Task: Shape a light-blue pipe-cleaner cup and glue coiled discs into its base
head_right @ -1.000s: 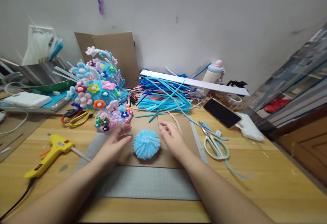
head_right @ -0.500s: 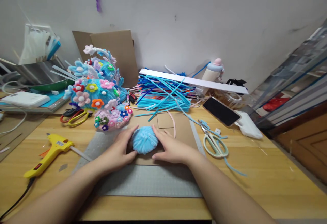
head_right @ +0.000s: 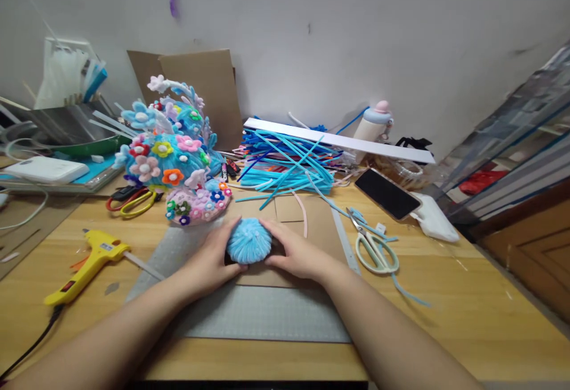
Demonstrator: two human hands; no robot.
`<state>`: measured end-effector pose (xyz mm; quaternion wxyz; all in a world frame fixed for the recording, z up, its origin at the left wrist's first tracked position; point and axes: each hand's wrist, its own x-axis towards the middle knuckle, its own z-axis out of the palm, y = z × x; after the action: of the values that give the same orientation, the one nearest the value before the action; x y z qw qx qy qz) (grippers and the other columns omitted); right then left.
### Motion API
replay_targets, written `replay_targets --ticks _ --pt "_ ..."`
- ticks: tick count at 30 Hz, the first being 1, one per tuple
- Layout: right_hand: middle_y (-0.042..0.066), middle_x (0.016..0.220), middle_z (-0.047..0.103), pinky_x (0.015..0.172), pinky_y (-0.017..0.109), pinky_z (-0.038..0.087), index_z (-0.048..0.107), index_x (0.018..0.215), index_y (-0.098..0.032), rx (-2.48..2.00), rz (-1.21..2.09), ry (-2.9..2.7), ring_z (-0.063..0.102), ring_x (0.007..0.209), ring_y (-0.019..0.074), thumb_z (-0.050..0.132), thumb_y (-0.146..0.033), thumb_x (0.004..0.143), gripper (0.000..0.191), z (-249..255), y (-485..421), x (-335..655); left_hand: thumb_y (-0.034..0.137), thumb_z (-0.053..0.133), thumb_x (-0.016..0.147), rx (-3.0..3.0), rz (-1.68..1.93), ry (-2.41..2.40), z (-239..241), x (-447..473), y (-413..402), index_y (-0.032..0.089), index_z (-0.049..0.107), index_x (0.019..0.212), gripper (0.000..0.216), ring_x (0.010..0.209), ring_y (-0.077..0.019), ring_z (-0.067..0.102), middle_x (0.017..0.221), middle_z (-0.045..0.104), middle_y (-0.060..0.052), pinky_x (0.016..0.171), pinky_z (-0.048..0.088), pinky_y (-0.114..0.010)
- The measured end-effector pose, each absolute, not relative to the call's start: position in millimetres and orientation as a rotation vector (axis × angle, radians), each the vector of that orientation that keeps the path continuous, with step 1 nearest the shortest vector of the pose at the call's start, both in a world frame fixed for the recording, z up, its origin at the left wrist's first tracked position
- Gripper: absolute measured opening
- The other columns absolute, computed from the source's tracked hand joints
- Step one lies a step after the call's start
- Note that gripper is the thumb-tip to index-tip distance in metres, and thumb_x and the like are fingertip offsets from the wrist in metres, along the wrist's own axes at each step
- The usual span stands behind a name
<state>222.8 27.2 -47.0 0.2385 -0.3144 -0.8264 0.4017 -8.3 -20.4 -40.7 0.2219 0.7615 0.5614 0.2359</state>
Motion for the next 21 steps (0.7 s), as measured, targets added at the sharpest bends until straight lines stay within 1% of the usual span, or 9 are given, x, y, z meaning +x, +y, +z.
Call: replay_targets --ticks 2,4,7,10,12,15,17,19,21 --pt "0.012 0.146 0.036 0.111 0.047 0.025 0.033 0.141 -0.023 -0.861 1.141 -2.195 0.034 0.134 0.0266 0.067 -0.032 0.077 0.073 -46.0 27.8 222.1 0.037 0.073 0.065 2.036 0.713 1.518 -36.3 -9.3 -18.6 0.015 0.034 0.139 0.086 0.124 -0.0345 0.043 0.137 0.046 -0.017 0.103 0.032 -0.049" --pt "0.014 0.138 0.044 0.106 0.045 0.032 0.04 0.135 -0.019 -0.854 1.245 -2.078 0.042 0.127 0.0272 0.066 -0.041 0.078 0.066 -41.8 27.4 221.9 0.045 0.066 0.073 1.903 0.802 1.423 -30.4 -10.7 -17.3 0.017 0.042 0.133 0.07 0.118 -0.0313 0.05 0.13 0.053 -0.014 0.098 0.039 -0.044" --pt "0.011 0.131 0.049 0.101 0.04 0.037 0.043 0.13 -0.02 -0.845 1.434 -1.863 0.047 0.121 0.0248 0.054 -0.053 0.083 0.058 -32.7 20.7 218.8 0.048 0.045 0.087 1.703 0.843 1.284 -22.8 -10.8 -18.0 0.017 0.055 0.115 0.043 0.091 -0.0236 0.063 0.101 0.067 -0.009 0.08 0.048 -0.033" --pt "0.007 0.125 0.053 0.097 0.036 0.04 0.042 0.129 -0.022 -0.902 1.62 -1.711 0.051 0.114 0.0217 0.051 -0.055 0.085 0.055 -25.7 8.4 209.7 0.047 0.037 0.091 1.779 0.77 1.309 -19.2 -8.8 -20.8 0.016 0.063 0.09 0.04 0.072 -0.0195 0.06 0.076 0.065 -0.004 0.067 0.046 -0.029" --pt "0.007 0.117 0.057 0.09 0.035 0.044 0.046 0.122 -0.021 -0.964 1.728 -1.578 0.055 0.105 0.0216 0.055 -0.057 0.082 0.055 -23.9 0.7 201.5 0.045 0.035 0.092 1.853 0.767 1.342 -18.3 -7.3 -22.6 0.016 0.064 0.086 0.041 0.074 -0.0192 0.059 0.077 0.065 -0.004 0.068 0.045 -0.028" --pt "0.004 0.102 0.062 0.08 0.031 0.047 0.053 0.109 -0.02 -1.031 1.778 -1.404 0.059 0.092 0.0187 0.058 -0.059 0.078 0.049 -24.5 -7.2 191.5 0.042 0.041 0.091 1.845 0.854 1.377 -16.8 -5.6 -24.3 0.018 0.059 0.11 0.035 0.082 -0.0187 0.06 0.097 0.065 -0.006 0.073 0.046 -0.029" --pt "0.001 0.09 0.061 0.067 0.026 0.048 0.052 0.109 -0.022 -1.05 1.82 -1.348 0.059 0.074 0.0135 0.059 -0.057 0.079 0.047 -25.8 -10.2 188.0 0.036 0.051 0.087 1.921 0.881 1.375 -15.5 -4.8 -24.9 0.021 0.055 0.118 0.036 0.086 -0.0188 0.059 0.106 0.063 -0.006 0.075 0.046 -0.03" --pt "-0.003 0.078 0.058 0.049 0.021 0.044 0.047 0.117 -0.025 -1.043 1.888 -1.284 0.052 0.053 0.0083 0.059 -0.054 0.08 0.049 -26.7 -12.4 186.9 0.026 0.055 0.083 2.036 0.879 1.372 -15.1 -4.4 -24.9 0.022 0.06 0.111 0.029 0.087 -0.0185 0.059 0.102 0.063 -0.005 0.076 0.046 -0.029" --pt "-0.004 0.073 0.055 0.038 0.018 0.036 0.042 0.122 -0.026 -0.984 1.953 -1.182 0.046 0.044 0.0065 0.059 -0.052 0.081 0.052 -26.7 -14.4 186.7 0.018 0.054 0.08 2.072 0.894 1.433 -16.0 -4.4 -24.1 0.021 0.064 0.099 0.022 0.083 -0.0175 0.058 0.09 0.064 -0.003 0.073 0.045 -0.028"
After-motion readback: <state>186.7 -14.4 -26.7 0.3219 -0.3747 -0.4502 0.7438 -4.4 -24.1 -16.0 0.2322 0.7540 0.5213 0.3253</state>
